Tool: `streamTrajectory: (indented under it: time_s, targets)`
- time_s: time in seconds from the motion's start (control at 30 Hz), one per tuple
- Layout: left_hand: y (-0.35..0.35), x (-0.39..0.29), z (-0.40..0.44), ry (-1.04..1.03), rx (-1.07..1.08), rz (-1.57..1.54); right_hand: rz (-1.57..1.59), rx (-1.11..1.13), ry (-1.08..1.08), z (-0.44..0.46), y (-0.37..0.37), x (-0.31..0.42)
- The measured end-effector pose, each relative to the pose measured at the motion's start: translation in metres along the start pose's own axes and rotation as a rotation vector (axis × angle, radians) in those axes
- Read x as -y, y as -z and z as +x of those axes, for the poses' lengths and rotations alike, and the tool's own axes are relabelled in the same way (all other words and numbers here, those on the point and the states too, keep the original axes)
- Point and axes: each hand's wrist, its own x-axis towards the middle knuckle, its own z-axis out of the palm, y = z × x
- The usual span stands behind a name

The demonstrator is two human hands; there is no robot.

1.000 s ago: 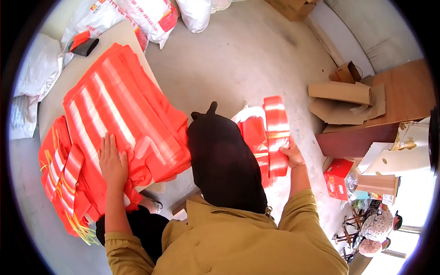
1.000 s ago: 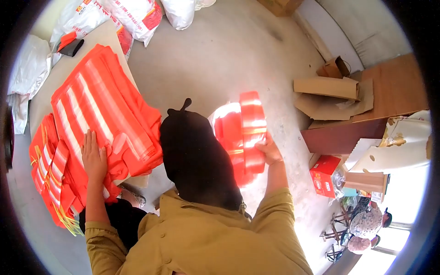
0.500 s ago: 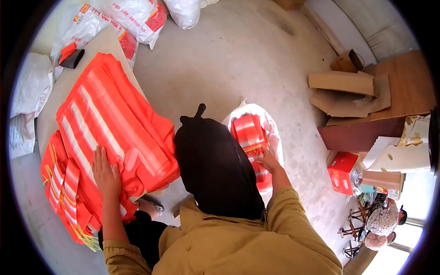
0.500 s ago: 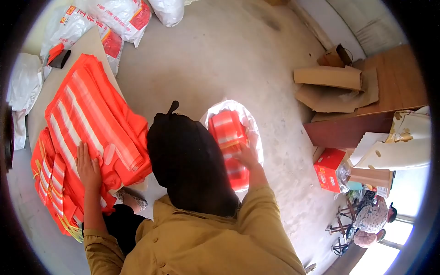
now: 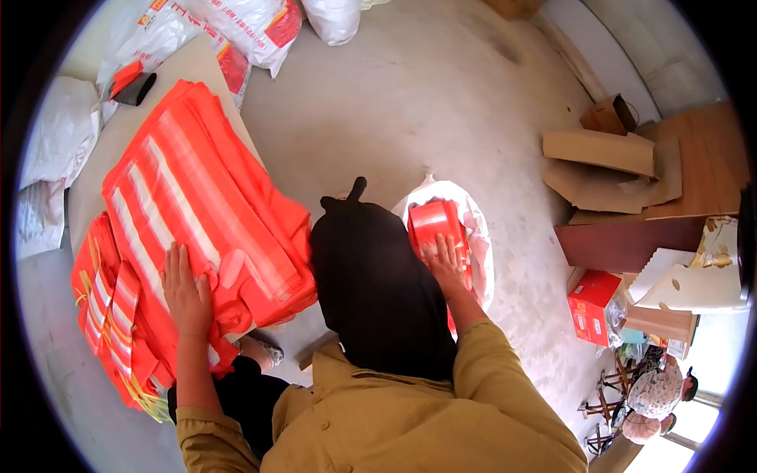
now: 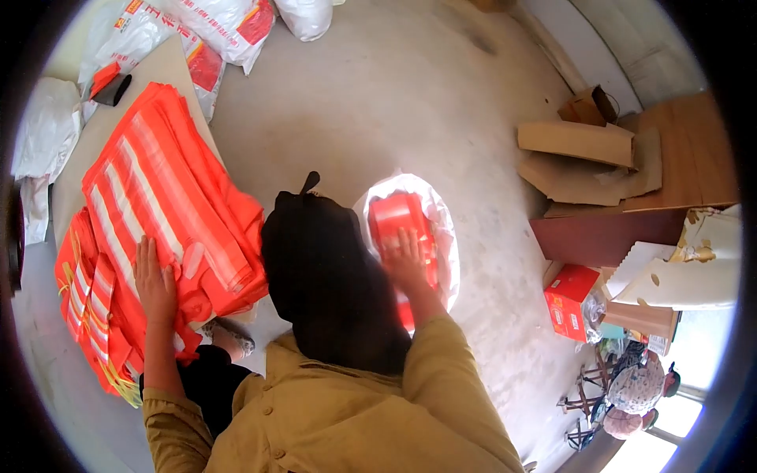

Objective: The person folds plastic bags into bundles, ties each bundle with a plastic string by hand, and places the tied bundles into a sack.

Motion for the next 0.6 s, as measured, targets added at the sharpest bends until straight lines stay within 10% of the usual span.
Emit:
streamTrajectory:
  time_s: [0.33,0.4,0.5,0.6]
  targets:
    - [0.003,0.001,-0.001,0.033,0.005,-0.118,0.049,-0.206,0.22,0.0,-0.068,-0.044]
    - [0.006,0.0,0.0,0.068,0.042,-0.094,-0.171,-0.139,0.15,0.005,-0.067,-0.054]
    - [0.016,0.005,0.001,0.068,0.098,-0.201,0.765,0.128,-0.54,0.041,0.066,0.003]
    - [0.032,0.028,0.002,0.128,0.081,-0.826,0.384,-0.221,-0.311,0.059,0.051,-0.029]
